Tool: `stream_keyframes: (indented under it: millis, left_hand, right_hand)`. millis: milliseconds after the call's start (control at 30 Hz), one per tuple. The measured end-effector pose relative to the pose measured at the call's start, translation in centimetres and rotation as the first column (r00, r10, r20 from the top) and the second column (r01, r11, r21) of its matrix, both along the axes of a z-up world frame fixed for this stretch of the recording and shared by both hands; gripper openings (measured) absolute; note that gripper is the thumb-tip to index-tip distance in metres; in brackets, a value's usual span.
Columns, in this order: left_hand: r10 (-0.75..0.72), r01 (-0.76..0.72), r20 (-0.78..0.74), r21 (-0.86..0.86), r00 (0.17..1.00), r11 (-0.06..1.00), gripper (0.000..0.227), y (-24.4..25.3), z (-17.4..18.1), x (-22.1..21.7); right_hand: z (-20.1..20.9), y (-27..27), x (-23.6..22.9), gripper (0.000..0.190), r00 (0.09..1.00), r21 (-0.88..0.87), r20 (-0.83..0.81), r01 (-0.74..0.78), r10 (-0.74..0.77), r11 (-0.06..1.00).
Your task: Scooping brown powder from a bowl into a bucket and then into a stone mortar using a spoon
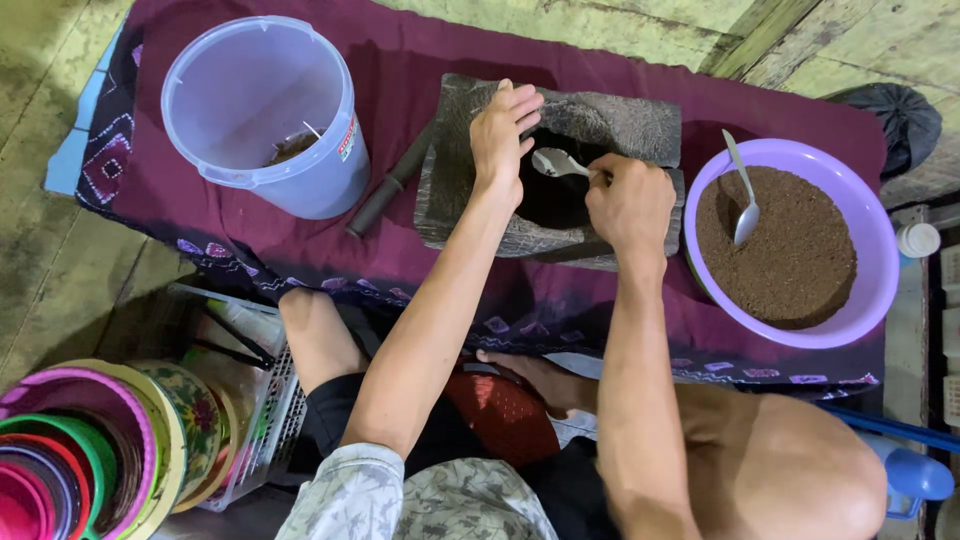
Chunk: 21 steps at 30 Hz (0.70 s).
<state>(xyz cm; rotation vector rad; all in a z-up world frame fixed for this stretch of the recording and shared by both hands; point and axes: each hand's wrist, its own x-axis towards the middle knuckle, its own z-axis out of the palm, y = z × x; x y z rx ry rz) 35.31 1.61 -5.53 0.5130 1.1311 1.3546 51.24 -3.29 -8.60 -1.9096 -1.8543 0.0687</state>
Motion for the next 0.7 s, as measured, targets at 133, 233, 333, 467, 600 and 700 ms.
stream_keyframes:
  millis: [133,233,333,467,600,700]
  left_hand:
    - [0.02,-0.02,-0.025,0.007,0.999,1.0,0.06,0.4,-0.4,0.2]
    - [0.016,-0.016,-0.029,0.002,0.999,1.0,0.06,0.1,0.0,0.3]
    - [0.012,-0.011,-0.038,0.008,0.999,1.0,0.061,0.1,0.2,0.2]
    - [0.039,-0.038,-0.014,0.041,0.999,0.998,0.06,0.7,-1.1,0.3]
    - [0.056,-0.053,-0.042,0.079,0.998,0.995,0.061,2.5,-2.8,0.6]
    - [0.133,-0.146,0.082,0.188,0.988,0.971,0.053,1.5,-2.5,0.1]
  right_hand:
    - [-0.4,0.4,0.3,0.031,0.999,0.044,-0.006,-0.048,0.049,0.998]
    - [-0.7,0.4,0.5,0.028,0.997,0.066,-0.046,-0.053,0.057,0.996]
    - [0.1,0.3,0.3,0.027,0.994,0.073,-0.091,-0.057,0.063,0.996]
    - [0.2,0.4,0.3,0.028,0.996,0.043,-0.073,-0.055,0.058,0.998]
    - [0.4,0.9,0.3,0.027,1.0,0.004,-0.014,-0.025,0.025,1.0]
    - [0.1,0.5,0.1,0.025,0.999,0.048,-0.008,-0.039,0.039,0.998]
